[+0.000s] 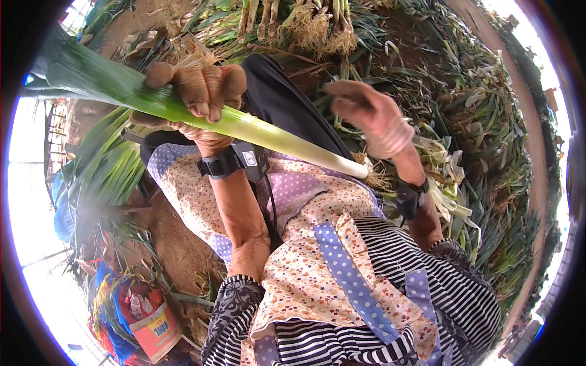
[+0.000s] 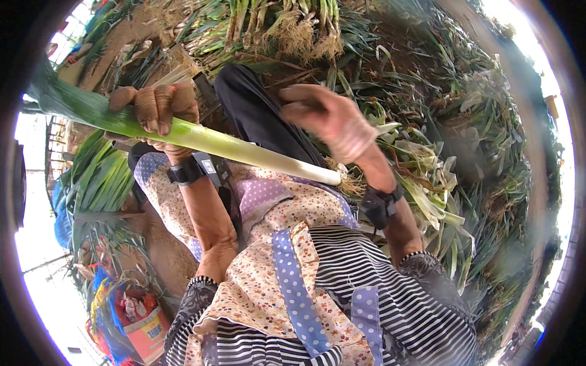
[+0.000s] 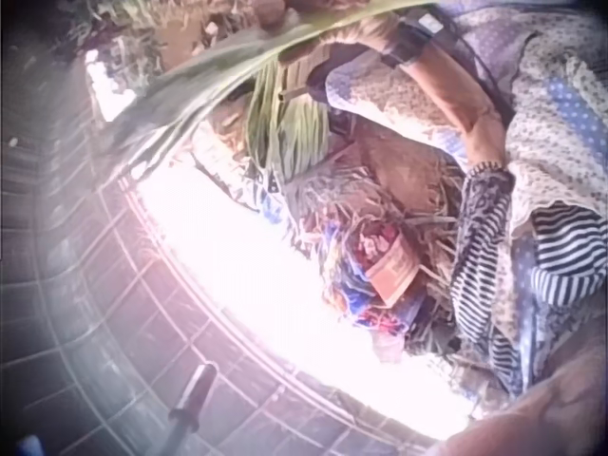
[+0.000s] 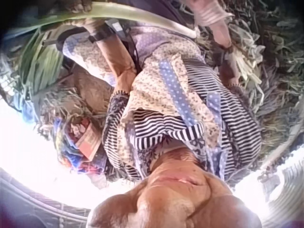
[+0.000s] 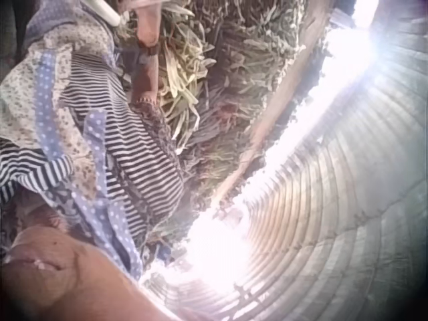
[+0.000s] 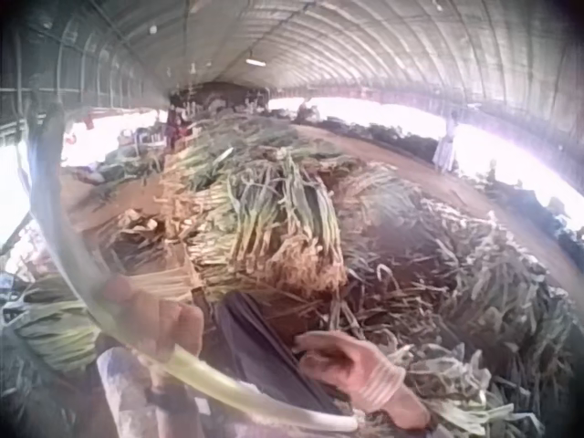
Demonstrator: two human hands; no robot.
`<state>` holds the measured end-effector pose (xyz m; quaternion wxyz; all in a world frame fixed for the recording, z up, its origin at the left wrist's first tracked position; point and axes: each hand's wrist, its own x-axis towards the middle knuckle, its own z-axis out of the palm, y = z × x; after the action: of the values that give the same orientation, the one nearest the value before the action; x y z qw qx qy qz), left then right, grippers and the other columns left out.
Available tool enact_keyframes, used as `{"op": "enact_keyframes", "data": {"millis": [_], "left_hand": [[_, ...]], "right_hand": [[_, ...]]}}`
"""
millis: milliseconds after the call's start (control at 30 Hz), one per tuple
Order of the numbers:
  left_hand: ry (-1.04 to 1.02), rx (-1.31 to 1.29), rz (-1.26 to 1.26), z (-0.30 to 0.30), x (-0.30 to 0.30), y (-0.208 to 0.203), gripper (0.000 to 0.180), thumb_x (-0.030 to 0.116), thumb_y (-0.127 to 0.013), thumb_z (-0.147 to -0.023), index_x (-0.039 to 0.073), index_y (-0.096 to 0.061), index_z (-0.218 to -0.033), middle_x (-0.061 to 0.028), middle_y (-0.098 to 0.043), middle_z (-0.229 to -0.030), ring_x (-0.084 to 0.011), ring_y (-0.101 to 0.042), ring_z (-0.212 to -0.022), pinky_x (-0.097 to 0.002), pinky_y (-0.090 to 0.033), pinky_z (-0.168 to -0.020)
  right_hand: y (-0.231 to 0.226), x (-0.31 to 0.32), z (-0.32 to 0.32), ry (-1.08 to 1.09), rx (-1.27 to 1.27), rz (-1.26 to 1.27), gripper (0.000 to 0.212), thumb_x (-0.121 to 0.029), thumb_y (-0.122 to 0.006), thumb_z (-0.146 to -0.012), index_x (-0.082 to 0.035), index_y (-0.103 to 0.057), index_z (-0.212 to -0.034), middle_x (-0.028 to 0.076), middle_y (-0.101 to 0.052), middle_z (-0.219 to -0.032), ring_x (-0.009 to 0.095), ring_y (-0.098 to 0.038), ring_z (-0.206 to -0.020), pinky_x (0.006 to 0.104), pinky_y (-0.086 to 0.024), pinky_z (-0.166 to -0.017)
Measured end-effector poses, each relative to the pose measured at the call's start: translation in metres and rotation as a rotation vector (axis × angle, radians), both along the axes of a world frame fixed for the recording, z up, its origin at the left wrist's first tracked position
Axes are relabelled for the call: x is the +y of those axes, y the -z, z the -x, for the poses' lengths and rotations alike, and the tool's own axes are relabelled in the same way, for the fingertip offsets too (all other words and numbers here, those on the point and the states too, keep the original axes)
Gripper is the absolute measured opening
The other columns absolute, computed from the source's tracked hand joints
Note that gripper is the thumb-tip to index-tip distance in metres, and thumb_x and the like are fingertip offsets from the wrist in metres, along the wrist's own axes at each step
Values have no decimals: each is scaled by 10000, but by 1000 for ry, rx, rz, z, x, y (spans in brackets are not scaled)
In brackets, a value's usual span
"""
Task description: Sorting, cleaning, and bundling leeks from a large pile into a metal alignment frame.
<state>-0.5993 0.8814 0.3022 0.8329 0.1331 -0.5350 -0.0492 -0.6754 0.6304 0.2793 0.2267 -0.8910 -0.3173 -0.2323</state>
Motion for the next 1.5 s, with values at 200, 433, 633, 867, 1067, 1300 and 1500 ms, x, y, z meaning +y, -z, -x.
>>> {"op": "enact_keyframes", "data": {"millis": [200, 433, 633, 867, 1067, 1300, 1500], "left_hand": [[-74, 111, -19, 8, -8, 1, 297, 501, -524, -854, 252, -563, -1012, 32, -488, -603, -93, -464, -515, -353, -316, -773], [-63, 84, 34, -2, 4, 6, 481, 537, -600, -789, 158, -553, -1081, 4, -494, -628, -106, -458, -548, -306, -378, -702], [-144, 242, 54, 0, 20, 6, 503, 532, -649, -746, 124, -540, -1019, -2, -506, -678, -108, -470, -594, -277, -347, -616], [-169, 475, 130, 0, 25, 2, 655, 548, -710, -633, 61, -549, -1041, -23, -481, -698, -124, -412, -642, -238, -327, -562], [-421, 580, 161, -3, 31, 11, 789, 606, -671, -617, 3, -563, -1115, -39, -479, -717, -145, -406, -667, -242, -322, -540], [-760, 805, 141, 10, 58, 1, 565, 544, -627, -658, 68, -621, -961, -10, -493, -629, -121, -398, -541, -237, -286, -457], [-561, 414, 139, 33, 109, -12, 453, 477, -643, -664, 79, -627, -879, 0, -499, -601, -104, -442, -541, -219, -325, -447]], "right_hand": [[-31, 83, -26, -365, 263, -340, 270, -203, -714, -725, -55, -654, -942, 32, -639, -856, 143, -614, -734, 270, -513, -685], [-52, 57, 23, -727, 598, -278, 148, -239, -556, -743, -132, -651, -706, 6, -592, -590, 135, -514, -403, 251, -422, -379], [-53, -47, 58, 640, 575, -727, 168, -41, -511, -710, -47, -649, -806, 31, -633, -659, 26, -496, -521, 187, -378, -481], [27, -129, 30, 1268, 424, 186, 633, -359, -707, -689, -103, -480, -1222, 193, -488, -1232, 322, -463, -1149, 388, -459, -872], [-21, 6, 30, 171, 177, -114, 760, -206, -797, -599, -93, -464, -1272, 149, -560, -1167, 256, -583, -1004, 363, -512, -834], [32, -20, 37, 477, 788, 382, 309, -354, -593, -787, -88, -580, -944, 80, -608, -681, 222, -622, -647, 356, -510, -606], [90, -148, 90, 835, 755, 775, 321, -327, -638, -761, -124, -614, -1008, 111, -611, -983, 284, -599, -910, 386, -483, -772]]}}
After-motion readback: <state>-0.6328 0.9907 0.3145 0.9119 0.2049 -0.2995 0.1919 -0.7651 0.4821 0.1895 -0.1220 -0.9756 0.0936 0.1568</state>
